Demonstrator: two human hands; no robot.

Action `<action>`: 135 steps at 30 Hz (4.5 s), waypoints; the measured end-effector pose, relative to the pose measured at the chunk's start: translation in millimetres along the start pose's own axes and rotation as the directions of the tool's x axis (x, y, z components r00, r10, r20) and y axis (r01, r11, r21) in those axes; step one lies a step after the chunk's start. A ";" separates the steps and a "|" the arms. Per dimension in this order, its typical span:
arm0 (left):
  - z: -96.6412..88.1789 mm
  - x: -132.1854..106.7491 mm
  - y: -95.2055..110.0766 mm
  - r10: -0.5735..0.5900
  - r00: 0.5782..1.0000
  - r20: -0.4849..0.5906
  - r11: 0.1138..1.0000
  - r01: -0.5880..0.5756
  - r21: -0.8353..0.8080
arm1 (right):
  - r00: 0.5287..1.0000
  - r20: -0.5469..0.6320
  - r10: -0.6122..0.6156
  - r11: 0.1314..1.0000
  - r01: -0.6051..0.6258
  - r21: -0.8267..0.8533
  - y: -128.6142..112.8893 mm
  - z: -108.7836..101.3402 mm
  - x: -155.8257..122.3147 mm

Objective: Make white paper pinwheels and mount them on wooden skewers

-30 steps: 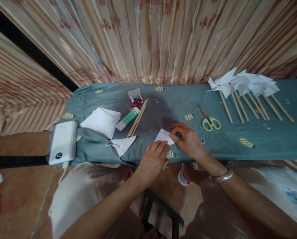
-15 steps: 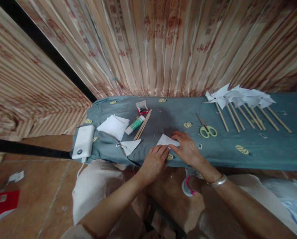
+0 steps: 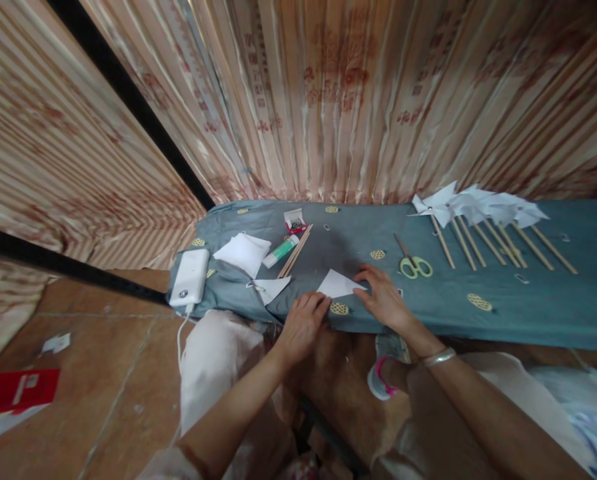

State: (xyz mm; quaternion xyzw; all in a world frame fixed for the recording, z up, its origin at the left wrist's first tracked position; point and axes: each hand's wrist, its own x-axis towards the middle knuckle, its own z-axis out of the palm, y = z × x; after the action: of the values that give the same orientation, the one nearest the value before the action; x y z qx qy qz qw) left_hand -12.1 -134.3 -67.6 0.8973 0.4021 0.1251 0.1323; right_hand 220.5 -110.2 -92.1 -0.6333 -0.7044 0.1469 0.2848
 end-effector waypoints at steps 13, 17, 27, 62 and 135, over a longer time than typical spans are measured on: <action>-6.8 -30.0 -7.7 -0.088 0.996 -0.021 0.987 0.090 0.135 | 0.999 -0.030 -0.018 0.998 0.019 0.056 13.2 -6.6 -2.2; -4.8 -30.1 -9.7 -0.088 0.996 -0.032 0.986 0.091 0.137 | 1.000 -0.024 -0.011 0.999 0.012 0.047 12.7 -8.0 -1.0; -1.8 -16.6 6.4 -0.069 0.989 -0.133 0.997 0.074 0.030 | 1.000 -0.028 -0.011 0.999 0.013 0.050 9.2 -9.4 0.8; -1.2 32.2 11.0 0.021 0.964 -0.267 1.000 -0.020 0.007 | 0.961 0.232 -0.152 0.981 0.118 0.155 -42.8 -36.9 -13.7; 5.9 -4.4 11.3 -0.069 0.982 -0.176 0.992 0.049 -0.119 | 0.929 0.363 -0.071 0.991 0.107 -0.080 -50.8 -12.9 36.7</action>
State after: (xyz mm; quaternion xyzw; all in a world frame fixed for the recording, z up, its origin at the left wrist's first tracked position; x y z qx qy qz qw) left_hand -5.3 -145.7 -69.8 0.8610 0.4310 0.2245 0.1502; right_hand 185.7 -84.2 -45.2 -0.5763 -0.7791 0.2120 0.1261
